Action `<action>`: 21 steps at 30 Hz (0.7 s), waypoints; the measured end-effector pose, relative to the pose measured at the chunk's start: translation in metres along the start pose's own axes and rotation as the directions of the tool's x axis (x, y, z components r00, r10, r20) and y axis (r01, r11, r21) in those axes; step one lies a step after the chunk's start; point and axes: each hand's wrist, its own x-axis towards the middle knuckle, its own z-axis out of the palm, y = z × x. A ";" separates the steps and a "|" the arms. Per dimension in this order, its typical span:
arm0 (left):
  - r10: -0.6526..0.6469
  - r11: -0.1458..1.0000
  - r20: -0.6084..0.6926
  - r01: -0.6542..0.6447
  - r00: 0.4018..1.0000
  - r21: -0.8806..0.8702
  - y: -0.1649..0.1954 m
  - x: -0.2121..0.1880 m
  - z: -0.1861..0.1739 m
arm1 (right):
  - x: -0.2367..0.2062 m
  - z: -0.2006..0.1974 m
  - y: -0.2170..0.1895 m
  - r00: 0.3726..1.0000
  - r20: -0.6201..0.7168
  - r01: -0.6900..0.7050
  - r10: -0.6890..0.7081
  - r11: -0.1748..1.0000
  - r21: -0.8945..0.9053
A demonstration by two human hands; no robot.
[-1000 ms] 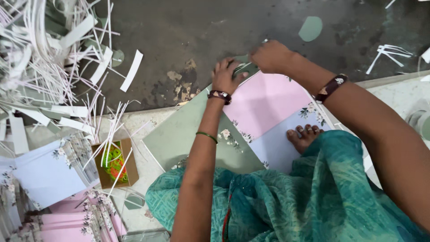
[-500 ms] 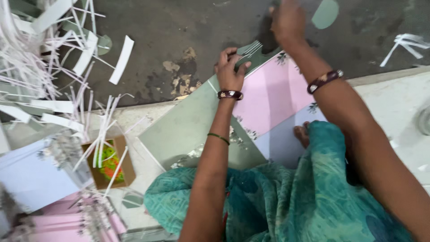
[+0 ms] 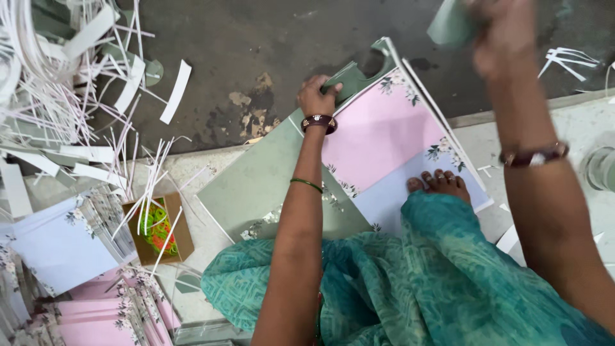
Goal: The person sits on the floor of a paper craft workshop and assembles decorative greeting cards. They pick up card blanks with floral cutouts, align and press inner paper sheets into the covers, peel thin paper strips from the cards, stack round paper discs, and brush paper scraps aside on the floor.
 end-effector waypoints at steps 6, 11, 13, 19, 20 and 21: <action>0.305 0.721 0.315 -0.434 0.899 0.540 0.036 0.029 -0.017 | -0.075 -0.057 0.112 0.906 0.246 -0.056 0.344 0.673 -0.737; 0.156 0.651 0.249 -0.289 0.956 0.702 0.070 0.118 -0.063 | -0.080 -0.085 0.169 0.857 0.216 -0.239 0.468 0.733 -0.637; 0.221 0.788 0.057 -0.213 0.974 0.577 0.072 0.147 -0.089 | -0.075 -0.085 0.160 0.848 0.187 -0.354 0.495 0.793 -0.495; 0.128 0.967 0.233 -0.173 0.964 0.186 0.029 0.062 -0.074 | -0.084 -0.060 0.126 0.866 0.113 -0.450 0.487 0.858 -0.246; -0.161 0.948 0.344 0.242 0.925 -0.205 0.020 0.026 -0.061 | -0.088 -0.056 0.123 0.865 0.130 -0.445 0.485 0.860 -0.248; -0.256 0.835 0.424 0.420 0.869 -0.355 0.013 -0.005 -0.047 | -0.092 -0.053 0.122 0.862 0.142 -0.444 0.487 0.860 -0.254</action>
